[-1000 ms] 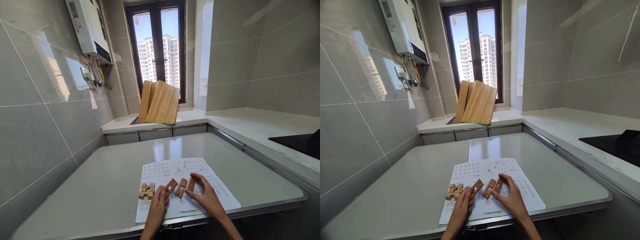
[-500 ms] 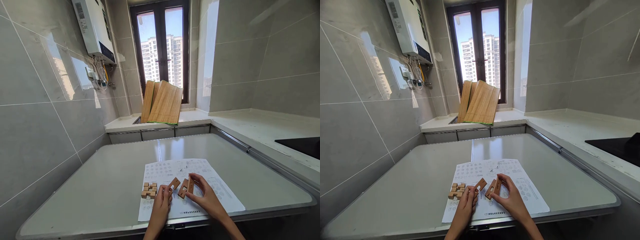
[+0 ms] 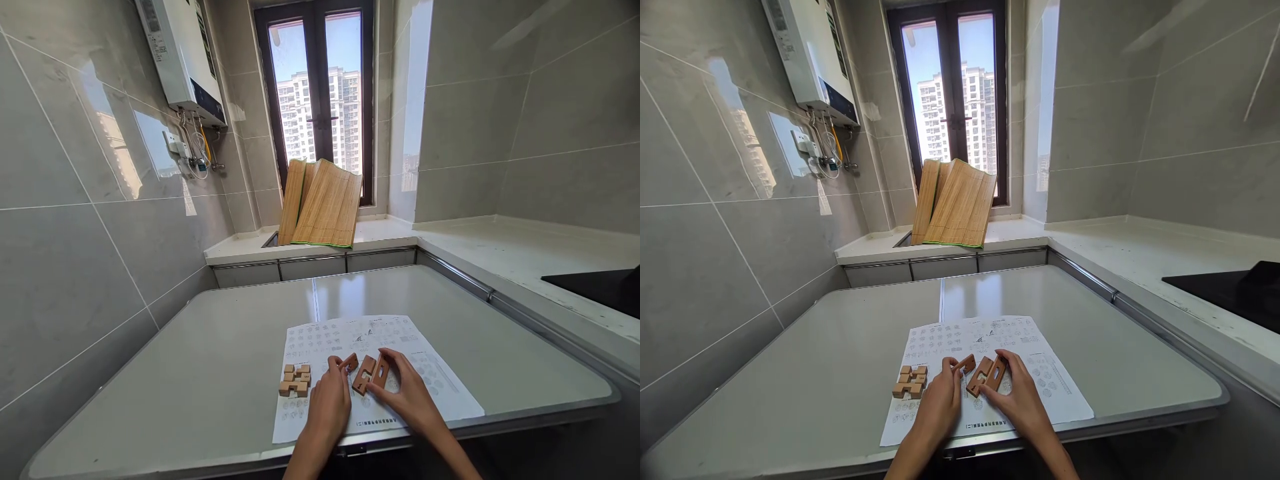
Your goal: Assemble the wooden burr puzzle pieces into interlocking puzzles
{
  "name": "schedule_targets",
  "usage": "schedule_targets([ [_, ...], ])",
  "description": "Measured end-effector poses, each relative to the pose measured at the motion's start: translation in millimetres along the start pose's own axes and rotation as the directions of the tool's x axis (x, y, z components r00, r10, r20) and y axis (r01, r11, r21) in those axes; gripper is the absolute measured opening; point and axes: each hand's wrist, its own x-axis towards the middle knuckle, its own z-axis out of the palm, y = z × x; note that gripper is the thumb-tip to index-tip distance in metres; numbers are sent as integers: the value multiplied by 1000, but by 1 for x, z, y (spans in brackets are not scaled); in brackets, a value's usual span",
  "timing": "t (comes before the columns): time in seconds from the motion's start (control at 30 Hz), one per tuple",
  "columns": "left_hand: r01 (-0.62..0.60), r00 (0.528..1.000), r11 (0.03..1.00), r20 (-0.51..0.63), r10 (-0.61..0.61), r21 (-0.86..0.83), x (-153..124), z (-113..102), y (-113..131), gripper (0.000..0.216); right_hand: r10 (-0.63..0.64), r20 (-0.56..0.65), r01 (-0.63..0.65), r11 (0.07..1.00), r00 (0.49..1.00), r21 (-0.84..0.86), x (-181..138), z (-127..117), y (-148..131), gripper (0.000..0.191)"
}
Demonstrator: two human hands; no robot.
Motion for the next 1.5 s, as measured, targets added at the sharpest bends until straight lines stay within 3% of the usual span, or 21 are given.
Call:
schedule_targets([
  [0.1,4,1000,988,1,-5,154,8,-2,5,27,1,14,-1,1000,1000,-6,0,-1,-1,58],
  [0.53,-19,998,929,59,-3,368,31,-2,13,37,11,35,-12,1000,999,9,-1,-2,-4,56],
  [1.0,-60,998,911,43,47,408,30,-6,16,41,3,38,-3,1000,999,6,0,-2,-1,57],
  [1.2,-200,979,929,99,178,311,14,-7,25,41,113,43,-120,961,993,247,2,-5,4,58],
  [1.33,-166,981,933,151,123,320,12,-5,31,48,167,31,-165,897,985,409,5,-5,11,60],
  [1.5,-150,982,945,159,106,291,11,-5,35,47,164,15,-153,880,986,450,5,-4,14,60],
])
